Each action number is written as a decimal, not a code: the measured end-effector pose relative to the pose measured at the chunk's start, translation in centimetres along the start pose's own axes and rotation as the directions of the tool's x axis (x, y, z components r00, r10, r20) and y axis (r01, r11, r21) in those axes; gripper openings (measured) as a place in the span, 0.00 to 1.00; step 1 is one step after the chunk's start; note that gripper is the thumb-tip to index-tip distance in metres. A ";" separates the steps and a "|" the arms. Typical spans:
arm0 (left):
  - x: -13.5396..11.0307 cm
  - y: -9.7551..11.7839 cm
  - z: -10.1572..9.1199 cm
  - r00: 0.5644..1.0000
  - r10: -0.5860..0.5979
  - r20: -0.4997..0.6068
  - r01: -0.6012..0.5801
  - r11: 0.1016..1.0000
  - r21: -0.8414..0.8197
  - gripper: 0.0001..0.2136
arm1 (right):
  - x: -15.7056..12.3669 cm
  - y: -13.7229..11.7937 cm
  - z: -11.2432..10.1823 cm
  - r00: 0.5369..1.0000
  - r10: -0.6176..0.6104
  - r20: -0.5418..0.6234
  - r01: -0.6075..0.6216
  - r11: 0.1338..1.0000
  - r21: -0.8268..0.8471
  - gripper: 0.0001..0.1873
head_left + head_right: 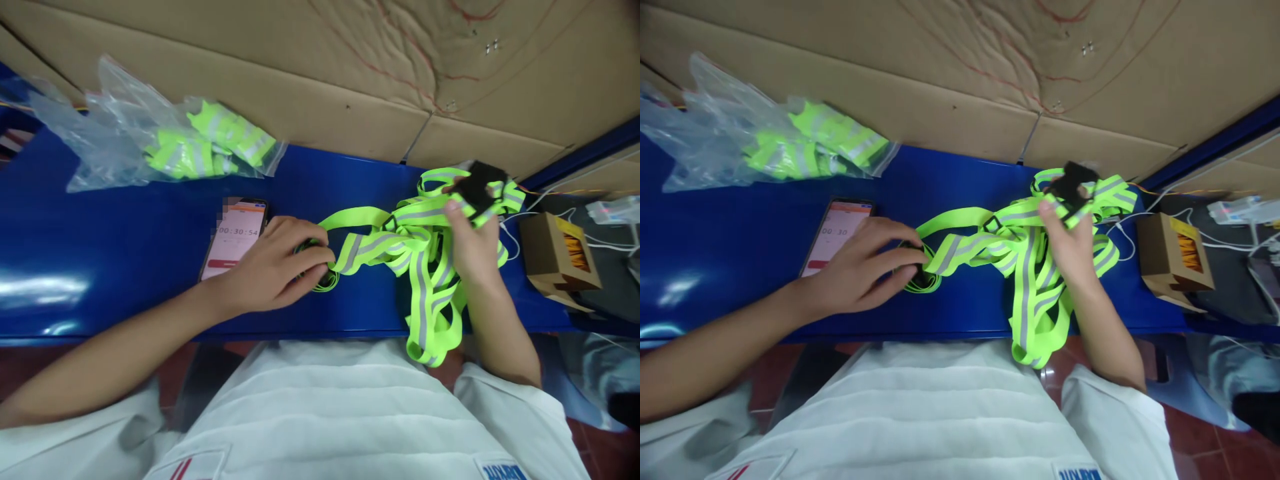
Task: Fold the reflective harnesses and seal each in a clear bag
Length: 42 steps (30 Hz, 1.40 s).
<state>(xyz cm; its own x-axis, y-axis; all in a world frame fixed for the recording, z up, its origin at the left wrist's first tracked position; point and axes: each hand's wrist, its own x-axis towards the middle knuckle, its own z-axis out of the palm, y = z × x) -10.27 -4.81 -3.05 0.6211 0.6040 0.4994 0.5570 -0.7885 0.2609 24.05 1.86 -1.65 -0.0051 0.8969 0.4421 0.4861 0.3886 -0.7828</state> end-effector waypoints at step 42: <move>-0.2 -0.4 0.2 0.968 -0.073 0.240 0.127 0.967 -0.219 0.37 | -3.3 -2.7 -3.1 0.748 -0.358 0.559 0.650 0.562 -0.511 0.21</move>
<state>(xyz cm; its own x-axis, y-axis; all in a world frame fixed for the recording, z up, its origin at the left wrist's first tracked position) -10.48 -4.62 -3.44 0.6932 0.6697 0.2663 0.4968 -0.7117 0.4967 25.48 -2.84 0.37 -0.6660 0.6498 0.3664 0.7164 0.6940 0.0716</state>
